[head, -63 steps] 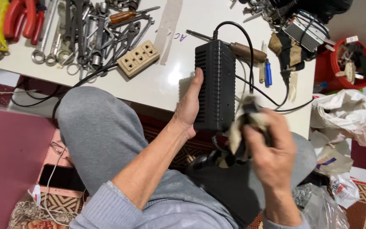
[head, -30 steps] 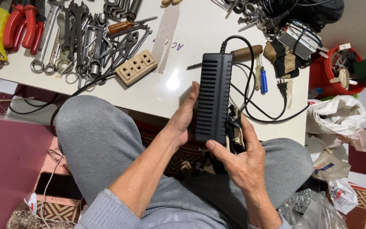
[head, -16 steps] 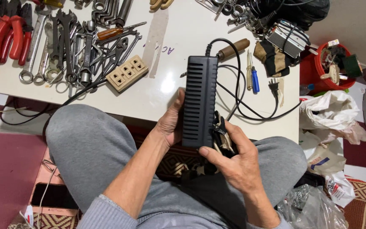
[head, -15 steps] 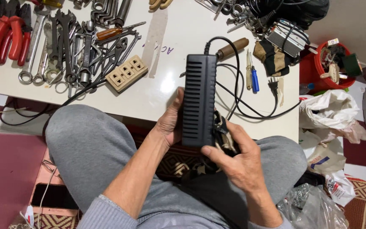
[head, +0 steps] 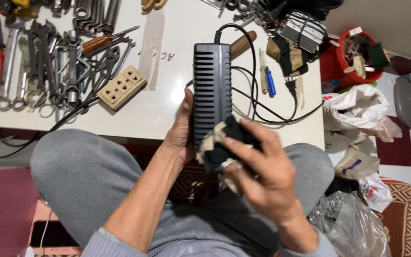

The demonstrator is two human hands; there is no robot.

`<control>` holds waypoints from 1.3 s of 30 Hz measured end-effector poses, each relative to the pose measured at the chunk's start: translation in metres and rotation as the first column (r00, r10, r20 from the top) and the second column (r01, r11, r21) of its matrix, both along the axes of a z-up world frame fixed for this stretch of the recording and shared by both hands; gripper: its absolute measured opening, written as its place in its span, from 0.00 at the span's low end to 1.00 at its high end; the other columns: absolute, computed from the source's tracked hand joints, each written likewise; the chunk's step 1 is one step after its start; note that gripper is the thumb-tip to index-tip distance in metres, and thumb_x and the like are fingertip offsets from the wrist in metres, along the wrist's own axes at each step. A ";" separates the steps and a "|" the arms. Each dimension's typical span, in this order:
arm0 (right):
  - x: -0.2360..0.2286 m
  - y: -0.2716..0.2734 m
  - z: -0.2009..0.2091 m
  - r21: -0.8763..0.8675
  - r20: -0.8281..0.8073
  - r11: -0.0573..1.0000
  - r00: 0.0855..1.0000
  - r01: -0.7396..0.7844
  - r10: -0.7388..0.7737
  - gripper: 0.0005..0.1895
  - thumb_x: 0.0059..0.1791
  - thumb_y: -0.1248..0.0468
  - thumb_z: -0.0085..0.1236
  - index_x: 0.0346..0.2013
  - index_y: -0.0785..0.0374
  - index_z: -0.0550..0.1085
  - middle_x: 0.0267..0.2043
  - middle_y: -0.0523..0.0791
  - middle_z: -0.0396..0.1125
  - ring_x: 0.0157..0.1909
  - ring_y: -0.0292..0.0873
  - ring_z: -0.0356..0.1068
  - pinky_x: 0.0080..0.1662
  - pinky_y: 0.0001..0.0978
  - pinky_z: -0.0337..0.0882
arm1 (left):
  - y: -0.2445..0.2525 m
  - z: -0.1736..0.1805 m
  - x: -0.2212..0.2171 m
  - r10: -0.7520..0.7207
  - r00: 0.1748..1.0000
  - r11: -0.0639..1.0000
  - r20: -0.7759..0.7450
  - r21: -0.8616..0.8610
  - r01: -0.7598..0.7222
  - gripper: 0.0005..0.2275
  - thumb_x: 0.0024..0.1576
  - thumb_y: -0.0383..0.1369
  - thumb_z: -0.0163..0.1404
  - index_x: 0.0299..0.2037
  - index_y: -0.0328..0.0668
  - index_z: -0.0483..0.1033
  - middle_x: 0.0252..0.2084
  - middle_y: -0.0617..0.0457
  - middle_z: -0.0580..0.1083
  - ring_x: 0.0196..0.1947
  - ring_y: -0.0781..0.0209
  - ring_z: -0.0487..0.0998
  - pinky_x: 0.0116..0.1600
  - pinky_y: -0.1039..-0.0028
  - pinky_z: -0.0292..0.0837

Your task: Clean a power adapter by wiping it thoroughly with a cloth.

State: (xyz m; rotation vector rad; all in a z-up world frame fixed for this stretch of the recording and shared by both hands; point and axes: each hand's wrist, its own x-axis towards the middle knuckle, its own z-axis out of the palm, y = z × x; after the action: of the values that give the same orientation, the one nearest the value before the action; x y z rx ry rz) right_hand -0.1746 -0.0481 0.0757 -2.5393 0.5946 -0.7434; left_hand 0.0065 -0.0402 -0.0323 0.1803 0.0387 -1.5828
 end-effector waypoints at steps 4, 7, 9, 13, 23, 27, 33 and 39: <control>0.003 -0.013 0.011 0.157 0.077 0.987 0.995 0.045 -0.058 0.15 0.48 0.68 0.63 0.50 0.62 0.77 0.56 0.55 0.71 0.58 0.50 0.73 0.62 0.38 0.71 | -0.002 0.004 0.002 0.033 0.997 0.988 0.071 0.151 -0.043 0.35 0.41 0.58 0.58 0.52 0.37 0.76 0.49 0.44 0.78 0.48 0.51 0.80 0.58 0.59 0.77; 0.002 -0.016 0.013 0.308 0.190 0.941 0.960 0.140 -0.205 0.09 0.51 0.73 0.57 0.46 0.68 0.77 0.51 0.55 0.72 0.56 0.48 0.72 0.60 0.35 0.74 | 0.000 0.007 0.005 0.034 0.995 0.950 0.091 0.307 -0.061 0.37 0.32 0.59 0.62 0.50 0.45 0.76 0.40 0.52 0.79 0.37 0.56 0.81 0.44 0.61 0.80; 0.001 -0.010 0.018 0.113 0.166 0.970 0.958 0.217 -0.234 0.10 0.55 0.69 0.52 0.48 0.70 0.76 0.58 0.60 0.68 0.61 0.53 0.69 0.63 0.40 0.68 | 0.002 0.018 0.005 0.055 0.974 0.961 0.219 0.253 -0.111 0.42 0.29 0.60 0.61 0.51 0.36 0.73 0.41 0.46 0.78 0.39 0.52 0.81 0.46 0.60 0.82; 0.020 -0.003 0.019 -0.050 0.045 0.997 0.998 0.054 -0.052 0.09 0.50 0.67 0.60 0.45 0.64 0.79 0.55 0.55 0.68 0.56 0.51 0.71 0.61 0.37 0.69 | -0.005 0.005 -0.005 0.050 0.991 0.975 0.123 0.211 -0.076 0.32 0.39 0.57 0.61 0.44 0.36 0.78 0.43 0.44 0.80 0.42 0.52 0.82 0.51 0.61 0.81; 0.032 -0.010 0.015 -0.232 0.041 0.972 0.999 0.040 -0.032 0.11 0.53 0.67 0.58 0.47 0.70 0.77 0.49 0.56 0.68 0.49 0.54 0.68 0.53 0.44 0.70 | 0.011 0.027 -0.007 -0.096 0.941 0.946 0.324 0.323 -0.014 0.33 0.38 0.61 0.54 0.44 0.40 0.79 0.40 0.45 0.80 0.37 0.54 0.81 0.42 0.63 0.78; 0.029 -0.017 0.004 -0.275 0.023 0.961 0.999 -0.038 0.046 0.09 0.52 0.66 0.60 0.44 0.67 0.79 0.46 0.55 0.70 0.45 0.52 0.68 0.48 0.40 0.70 | 0.013 0.020 -0.003 -0.133 0.941 0.937 0.310 0.350 0.017 0.34 0.38 0.62 0.55 0.40 0.37 0.79 0.34 0.44 0.80 0.30 0.53 0.81 0.37 0.63 0.79; 0.062 -0.073 0.018 -0.265 0.172 0.959 0.984 0.097 -0.052 0.06 0.54 0.74 0.63 0.45 0.74 0.80 0.46 0.56 0.71 0.48 0.52 0.68 0.49 0.40 0.69 | 0.012 0.038 -0.022 -0.169 0.949 0.910 0.265 0.412 0.047 0.35 0.39 0.55 0.56 0.49 0.31 0.77 0.45 0.39 0.79 0.44 0.47 0.81 0.49 0.57 0.80; 0.048 -0.036 0.005 -0.331 0.059 0.944 0.998 0.014 0.005 0.07 0.52 0.70 0.59 0.43 0.72 0.79 0.44 0.56 0.71 0.43 0.52 0.67 0.43 0.42 0.68 | 0.015 0.019 -0.012 -0.101 0.951 0.934 0.292 0.358 -0.011 0.31 0.43 0.55 0.57 0.46 0.33 0.78 0.43 0.41 0.80 0.39 0.53 0.82 0.45 0.63 0.81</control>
State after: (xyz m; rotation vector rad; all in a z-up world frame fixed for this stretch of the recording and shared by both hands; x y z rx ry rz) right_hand -0.1271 -0.0845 0.0805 -2.8081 0.4893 -0.9895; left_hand -0.0056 -0.0252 -0.0129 0.7160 0.0794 -1.5681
